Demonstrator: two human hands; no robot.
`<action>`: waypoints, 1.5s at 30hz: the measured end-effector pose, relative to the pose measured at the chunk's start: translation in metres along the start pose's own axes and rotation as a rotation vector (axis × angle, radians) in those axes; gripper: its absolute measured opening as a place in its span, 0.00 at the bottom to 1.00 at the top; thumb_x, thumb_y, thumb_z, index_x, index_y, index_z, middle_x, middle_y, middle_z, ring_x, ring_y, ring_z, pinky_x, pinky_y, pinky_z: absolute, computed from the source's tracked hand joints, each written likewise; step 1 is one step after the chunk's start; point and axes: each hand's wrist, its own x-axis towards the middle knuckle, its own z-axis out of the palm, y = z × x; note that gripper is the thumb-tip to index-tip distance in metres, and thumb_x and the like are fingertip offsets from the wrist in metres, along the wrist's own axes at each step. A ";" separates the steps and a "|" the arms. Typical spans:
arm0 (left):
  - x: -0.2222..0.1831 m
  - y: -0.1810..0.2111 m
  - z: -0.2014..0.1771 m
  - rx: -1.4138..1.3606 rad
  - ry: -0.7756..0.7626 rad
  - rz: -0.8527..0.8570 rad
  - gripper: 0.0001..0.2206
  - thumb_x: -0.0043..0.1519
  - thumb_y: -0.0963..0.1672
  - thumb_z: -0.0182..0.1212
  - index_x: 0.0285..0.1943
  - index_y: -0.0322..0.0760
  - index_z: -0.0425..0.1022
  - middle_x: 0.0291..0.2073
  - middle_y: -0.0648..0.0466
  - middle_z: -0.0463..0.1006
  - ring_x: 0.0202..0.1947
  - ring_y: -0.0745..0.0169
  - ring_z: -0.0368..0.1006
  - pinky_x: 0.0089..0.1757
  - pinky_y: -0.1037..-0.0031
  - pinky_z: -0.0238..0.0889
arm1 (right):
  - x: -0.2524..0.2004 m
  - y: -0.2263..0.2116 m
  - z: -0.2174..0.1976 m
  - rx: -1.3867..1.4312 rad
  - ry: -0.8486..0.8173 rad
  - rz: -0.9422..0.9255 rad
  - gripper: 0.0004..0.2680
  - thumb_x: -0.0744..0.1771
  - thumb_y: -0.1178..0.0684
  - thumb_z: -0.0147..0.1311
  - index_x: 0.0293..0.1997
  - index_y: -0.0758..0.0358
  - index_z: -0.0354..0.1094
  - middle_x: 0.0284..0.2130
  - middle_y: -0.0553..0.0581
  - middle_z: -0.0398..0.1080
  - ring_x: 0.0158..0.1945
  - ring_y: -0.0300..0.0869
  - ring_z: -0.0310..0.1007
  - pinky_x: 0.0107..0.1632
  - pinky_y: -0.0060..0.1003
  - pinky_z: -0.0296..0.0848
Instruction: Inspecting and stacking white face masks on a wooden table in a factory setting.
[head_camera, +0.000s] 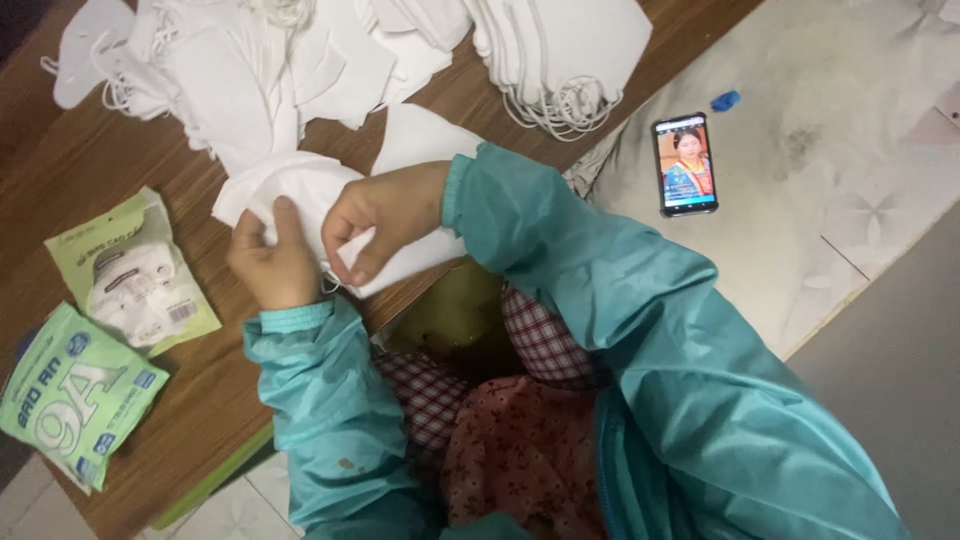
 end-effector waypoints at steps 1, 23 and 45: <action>0.000 0.002 -0.001 0.004 0.010 -0.003 0.07 0.70 0.39 0.65 0.51 0.23 0.78 0.39 0.42 0.77 0.44 0.58 0.71 0.45 0.59 0.72 | 0.001 0.001 0.002 0.001 -0.012 -0.002 0.08 0.66 0.44 0.67 0.45 0.50 0.78 0.34 0.43 0.78 0.38 0.29 0.73 0.47 0.30 0.75; -0.002 0.021 -0.002 -0.294 -0.456 -0.268 0.12 0.67 0.48 0.60 0.53 0.39 0.82 0.43 0.57 0.83 0.43 0.68 0.76 0.45 0.76 0.73 | 0.010 0.032 -0.002 -0.352 0.686 -0.011 0.10 0.63 0.57 0.75 0.38 0.55 0.71 0.35 0.47 0.75 0.42 0.34 0.74 0.48 0.29 0.75; -0.001 0.034 -0.002 -0.414 -0.287 -0.496 0.12 0.65 0.48 0.60 0.47 0.40 0.84 0.35 0.57 0.85 0.34 0.70 0.77 0.37 0.76 0.73 | 0.004 0.018 -0.003 -0.584 0.742 0.115 0.34 0.63 0.55 0.78 0.73 0.53 0.53 0.32 0.49 0.72 0.32 0.36 0.68 0.36 0.32 0.68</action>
